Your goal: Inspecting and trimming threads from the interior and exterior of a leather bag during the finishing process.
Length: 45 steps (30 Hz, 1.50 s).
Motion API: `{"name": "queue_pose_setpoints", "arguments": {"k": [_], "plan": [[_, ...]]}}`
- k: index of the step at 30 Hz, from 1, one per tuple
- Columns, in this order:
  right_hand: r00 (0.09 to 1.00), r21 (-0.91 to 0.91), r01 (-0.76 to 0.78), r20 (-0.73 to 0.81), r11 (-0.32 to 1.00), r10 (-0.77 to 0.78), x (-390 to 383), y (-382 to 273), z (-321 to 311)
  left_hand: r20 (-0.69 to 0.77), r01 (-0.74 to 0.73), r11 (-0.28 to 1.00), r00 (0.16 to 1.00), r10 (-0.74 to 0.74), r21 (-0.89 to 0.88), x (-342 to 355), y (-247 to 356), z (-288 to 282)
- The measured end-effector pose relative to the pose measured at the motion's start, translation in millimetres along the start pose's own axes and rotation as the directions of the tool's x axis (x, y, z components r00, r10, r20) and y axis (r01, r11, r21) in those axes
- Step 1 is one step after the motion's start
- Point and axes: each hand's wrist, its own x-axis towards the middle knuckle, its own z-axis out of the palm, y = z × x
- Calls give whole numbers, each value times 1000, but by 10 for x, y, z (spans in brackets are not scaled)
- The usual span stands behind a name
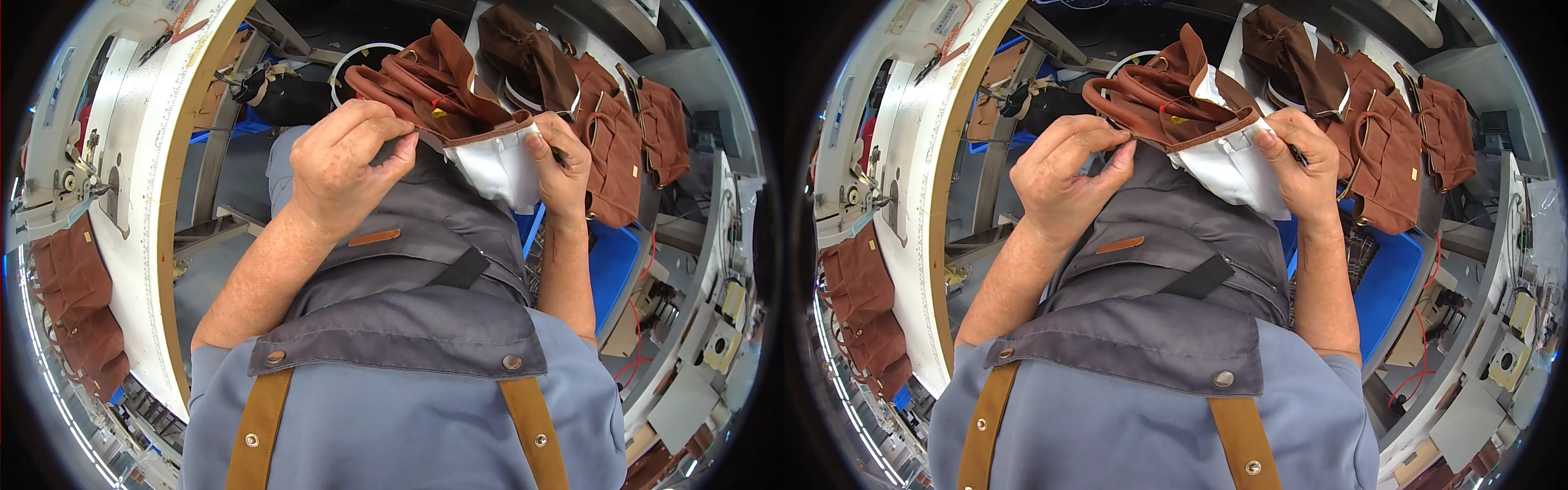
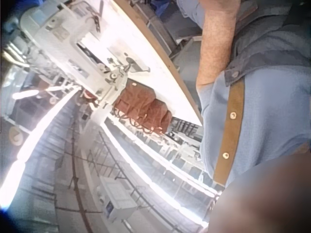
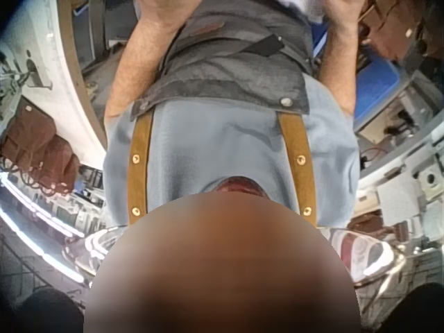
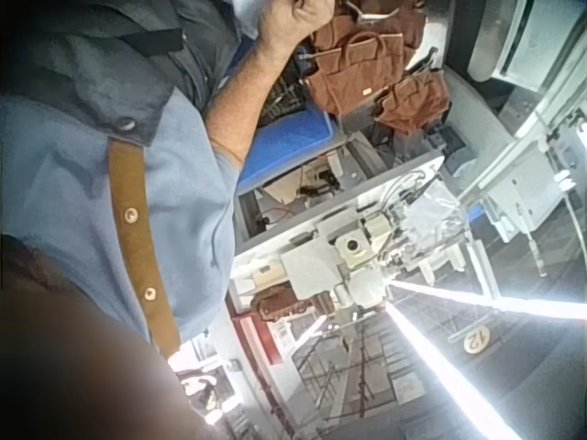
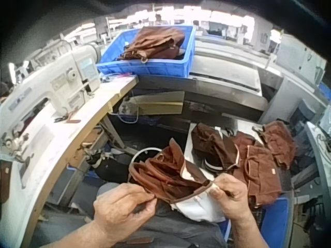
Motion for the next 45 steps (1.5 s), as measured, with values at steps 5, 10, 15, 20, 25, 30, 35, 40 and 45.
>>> {"name": "queue_pose_setpoints", "arguments": {"k": [5, 10, 15, 20, 25, 30, 35, 40, 45], "plan": [[1000, -1, 0, 12, 1000, 0, 20, -9, 25, -13, -35, 996, 999, 37, 83, -11, -5, 58], [1000, -2, 12, 14, 1000, -12, 19, -12, 38, -78, -69, 990, 994, 80, 127, 0, -80, 144], [1000, 9, 2, 15, 1000, -2, 11, 18, 9, -82, 32, 999, 996, -32, 3, 33, -59, 107], [1000, 21, -13, -8, 1000, 13, 6, 41, -8, -56, 105, 992, 992, -109, -70, 3, -91, 14], [1000, 12, -22, -6, 1000, 22, 10, 49, -18, -30, 204, 963, 977, -212, -174, -8, -103, 8], [1000, 31, -3, -2, 1000, 3, 16, 65, -4, -37, 112, 987, 992, -117, -119, 26, -49, 64], [1000, 23, -8, 7, 1000, 7, 15, 71, -6, -58, 56, 998, 997, -56, -2, 22, -56, 101], [1000, 21, 3, 6, 1000, -3, 17, 70, 1, -90, -18, 997, 996, 25, 78, 12, -95, 155], [1000, -1, 2, 4, 1000, -2, 13, 49, 12, -88, -74, 983, 992, 89, 166, 28, -101, 179]]}}
